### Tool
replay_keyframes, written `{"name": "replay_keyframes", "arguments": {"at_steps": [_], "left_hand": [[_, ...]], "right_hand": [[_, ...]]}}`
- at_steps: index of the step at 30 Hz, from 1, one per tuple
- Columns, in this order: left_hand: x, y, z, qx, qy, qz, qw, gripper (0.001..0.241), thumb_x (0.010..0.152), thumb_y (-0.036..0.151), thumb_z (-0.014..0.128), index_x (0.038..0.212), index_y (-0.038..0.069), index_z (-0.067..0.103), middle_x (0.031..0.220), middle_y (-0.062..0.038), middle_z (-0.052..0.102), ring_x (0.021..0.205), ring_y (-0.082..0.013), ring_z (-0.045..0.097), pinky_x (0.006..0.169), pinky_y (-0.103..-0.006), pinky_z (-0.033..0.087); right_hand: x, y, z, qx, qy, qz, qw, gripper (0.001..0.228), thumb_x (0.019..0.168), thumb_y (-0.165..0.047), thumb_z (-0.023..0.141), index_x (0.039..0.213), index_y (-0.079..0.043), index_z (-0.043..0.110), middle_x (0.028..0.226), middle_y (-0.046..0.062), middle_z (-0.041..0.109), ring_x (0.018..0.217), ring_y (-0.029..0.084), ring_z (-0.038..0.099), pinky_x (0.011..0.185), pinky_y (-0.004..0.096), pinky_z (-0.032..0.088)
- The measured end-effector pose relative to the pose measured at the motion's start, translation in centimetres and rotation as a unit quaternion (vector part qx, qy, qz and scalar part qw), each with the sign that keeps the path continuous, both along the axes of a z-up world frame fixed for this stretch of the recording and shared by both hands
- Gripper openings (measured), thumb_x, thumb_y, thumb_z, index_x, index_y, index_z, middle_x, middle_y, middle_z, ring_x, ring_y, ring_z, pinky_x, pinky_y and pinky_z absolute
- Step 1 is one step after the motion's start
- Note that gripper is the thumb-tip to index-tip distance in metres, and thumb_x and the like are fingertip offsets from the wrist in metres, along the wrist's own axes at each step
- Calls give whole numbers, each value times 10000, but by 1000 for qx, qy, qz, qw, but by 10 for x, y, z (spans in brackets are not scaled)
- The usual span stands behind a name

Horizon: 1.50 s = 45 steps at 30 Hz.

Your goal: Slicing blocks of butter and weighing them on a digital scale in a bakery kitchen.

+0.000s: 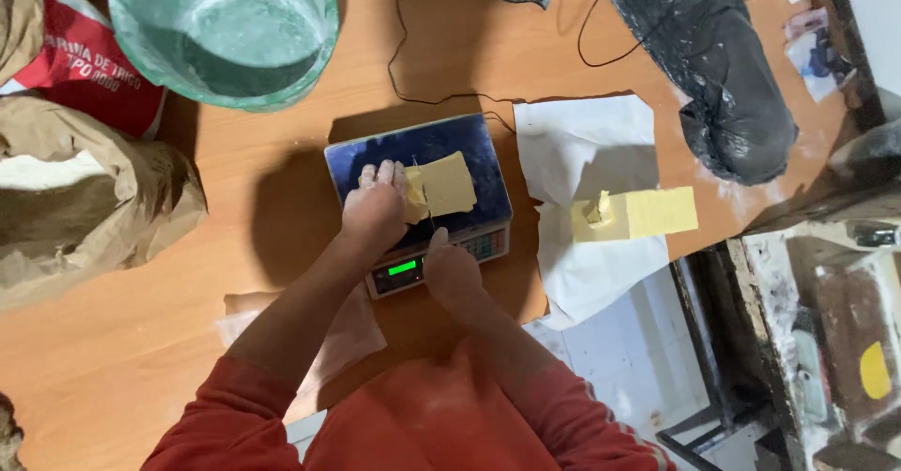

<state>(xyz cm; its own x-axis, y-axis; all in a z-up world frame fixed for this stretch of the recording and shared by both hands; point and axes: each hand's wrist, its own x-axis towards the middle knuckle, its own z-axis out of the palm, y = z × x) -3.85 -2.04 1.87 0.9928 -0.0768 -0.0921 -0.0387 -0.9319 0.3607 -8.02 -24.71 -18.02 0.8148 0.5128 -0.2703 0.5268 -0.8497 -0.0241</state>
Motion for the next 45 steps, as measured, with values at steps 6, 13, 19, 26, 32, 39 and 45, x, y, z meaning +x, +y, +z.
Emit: {"name": "replay_keyframes", "arguments": {"at_steps": [6,13,19,26,32,39,45], "left_hand": [[2,-3,-23,51,-51,-5,997,722,774,127,756,1431,-34,505,1282,-129,557,1212,-349,566,789,-420,613],[25,-7,-48,122,-63,52,989,473,949,158,690,1382,26,555,1283,-91,578,1219,-305,592,775,-416,618],[1,-5,8,98,-17,14,995,748,772,236,805,1425,28,506,1308,-102,550,1228,-324,556,838,-410,604],[3,-2,90,78,170,-11,982,1386,640,457,964,1604,84,42,1656,-100,183,1523,-343,181,1198,-573,260],[-23,5,48,-98,10,-14,995,1196,744,495,900,1585,62,167,1637,-125,333,1530,-326,293,1246,-508,287],[-58,-61,-4,-794,140,184,562,798,853,355,773,1502,88,393,1544,-32,546,1140,-146,555,945,-336,499],[-102,-48,39,-786,53,101,608,386,914,164,759,1248,-9,675,1079,-34,746,976,-107,686,872,-288,553]], "right_hand": [[8,18,31,23,83,-75,993,624,1083,-186,503,1547,118,217,744,182,697,581,334,655,439,539,492],[63,-13,102,199,26,-26,979,277,1048,-266,523,1132,-3,520,770,225,706,703,435,684,583,569,496],[51,-46,247,91,45,-50,994,277,1049,-369,489,1037,-104,568,758,208,699,707,420,700,627,544,538],[23,-77,245,378,144,-160,901,362,1062,-422,472,1130,-92,605,815,147,640,745,274,626,674,421,524],[17,-96,208,626,385,-286,615,379,1098,-438,445,942,-111,557,649,-4,440,513,100,400,463,285,357],[9,-83,240,621,573,-296,445,404,1085,-454,436,858,-125,493,628,-18,382,457,57,290,368,238,244],[19,-104,257,492,575,-211,619,409,1037,-481,438,916,-111,565,634,-25,445,436,67,328,359,250,265]]}}
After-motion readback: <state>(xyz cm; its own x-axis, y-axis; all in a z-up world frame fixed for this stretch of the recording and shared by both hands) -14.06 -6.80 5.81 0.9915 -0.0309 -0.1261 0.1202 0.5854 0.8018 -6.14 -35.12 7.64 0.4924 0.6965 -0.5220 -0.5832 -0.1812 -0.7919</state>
